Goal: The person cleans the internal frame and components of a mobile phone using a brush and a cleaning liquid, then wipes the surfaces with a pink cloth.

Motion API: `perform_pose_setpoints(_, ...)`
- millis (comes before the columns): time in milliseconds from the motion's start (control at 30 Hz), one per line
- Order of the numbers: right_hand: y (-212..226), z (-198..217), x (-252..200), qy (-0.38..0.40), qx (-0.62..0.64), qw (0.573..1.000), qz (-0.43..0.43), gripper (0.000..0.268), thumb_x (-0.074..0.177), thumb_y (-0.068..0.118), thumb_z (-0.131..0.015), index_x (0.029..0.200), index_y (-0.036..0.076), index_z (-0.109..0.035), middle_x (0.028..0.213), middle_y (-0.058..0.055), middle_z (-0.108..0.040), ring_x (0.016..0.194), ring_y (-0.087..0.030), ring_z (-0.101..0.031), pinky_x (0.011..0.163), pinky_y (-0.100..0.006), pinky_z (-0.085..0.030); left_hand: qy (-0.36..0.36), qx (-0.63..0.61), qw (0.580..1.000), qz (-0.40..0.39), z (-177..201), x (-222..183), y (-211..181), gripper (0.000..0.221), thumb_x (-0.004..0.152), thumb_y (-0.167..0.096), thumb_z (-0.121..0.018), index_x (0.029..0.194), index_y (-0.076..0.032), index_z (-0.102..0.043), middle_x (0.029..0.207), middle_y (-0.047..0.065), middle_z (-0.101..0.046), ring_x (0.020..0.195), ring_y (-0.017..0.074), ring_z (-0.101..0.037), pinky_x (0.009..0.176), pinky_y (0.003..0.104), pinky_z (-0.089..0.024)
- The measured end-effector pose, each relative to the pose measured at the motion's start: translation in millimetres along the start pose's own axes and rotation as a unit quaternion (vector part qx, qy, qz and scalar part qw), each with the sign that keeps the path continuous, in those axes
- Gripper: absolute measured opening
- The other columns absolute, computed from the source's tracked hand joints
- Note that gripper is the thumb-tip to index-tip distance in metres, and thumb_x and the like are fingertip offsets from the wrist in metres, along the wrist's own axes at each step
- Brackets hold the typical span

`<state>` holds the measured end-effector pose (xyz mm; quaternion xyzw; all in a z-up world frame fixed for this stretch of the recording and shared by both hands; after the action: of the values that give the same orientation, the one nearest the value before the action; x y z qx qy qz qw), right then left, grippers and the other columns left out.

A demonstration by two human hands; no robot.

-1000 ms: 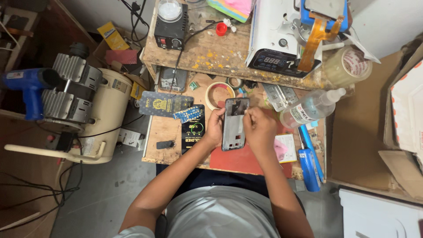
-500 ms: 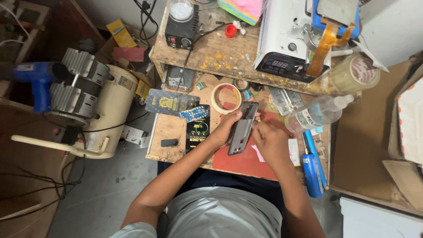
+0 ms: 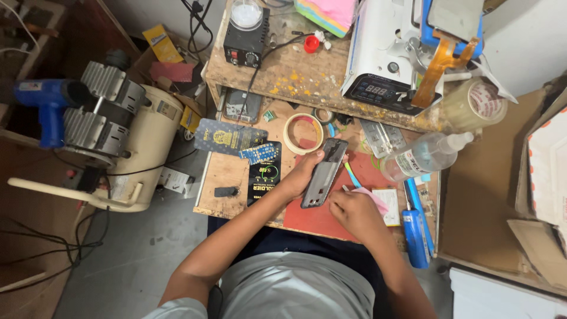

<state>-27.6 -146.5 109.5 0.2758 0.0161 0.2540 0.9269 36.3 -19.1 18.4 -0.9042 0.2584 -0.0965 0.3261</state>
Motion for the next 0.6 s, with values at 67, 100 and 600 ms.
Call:
perform_pose_setpoints(67, -4.7, -0.7, -5.2, -0.018, -0.007, 0.999, -0.033, 0.008, 0.084, 0.008, -0.072, 0.084, 0.003, -0.066, 0.070, -0.019, -0.065, 0.066, -0.037, -0.066, 0.060, -0.046, -0.050, 0.002, 0.001, 1.000, 0.006, 1.7, 0.4, 2.9, 0.069, 0.107, -0.045, -0.041, 0.165, -0.009, -0.028, 0.132, 0.010, -0.065, 0.112, 0.0158, -0.061, 0.095, 0.032, -0.050)
perform_pose_setpoints(100, -7.8, -0.8, -6.1, -0.028, -0.010, 0.998, -0.049, 0.009, 0.085, 0.008, -0.071, 0.084, 0.003, -0.065, 0.070, -0.019, -0.065, 0.066, -0.038, -0.066, 0.060, -0.046, -0.050, 0.004, 0.003, 1.000, 0.009, 2.7, 1.2, 4.0, 0.069, 0.107, -0.045, -0.041, 0.165, -0.009, -0.028, 0.132, 0.010, -0.065, 0.109, 0.0156, -0.061, 0.090, 0.032, -0.050)
perform_pose_setpoints(600, -0.8, -21.5, -25.8, -0.013, 0.060, 0.992, -0.109, 0.007, 0.083, 0.006, -0.072, 0.081, 0.002, -0.066, 0.063, -0.018, -0.060, 0.053, -0.029, -0.063, 0.053, -0.038, -0.048, 0.019, 0.028, 0.999, -0.031, 1.1, 0.7, -1.8, 0.073, 0.108, -0.048, -0.043, 0.165, -0.006, -0.026, 0.137, 0.013, -0.063, 0.119, 0.0208, -0.062, 0.107, 0.034, -0.049)
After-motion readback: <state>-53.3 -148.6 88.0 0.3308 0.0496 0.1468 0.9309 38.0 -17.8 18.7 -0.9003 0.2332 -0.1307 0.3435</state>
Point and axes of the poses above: each hand's wrist, its own x-axis towards the middle knuckle, its own z-axis out of the back of the hand, y = z × x, the point moved 4 cm from there along x, towards the middle knuckle
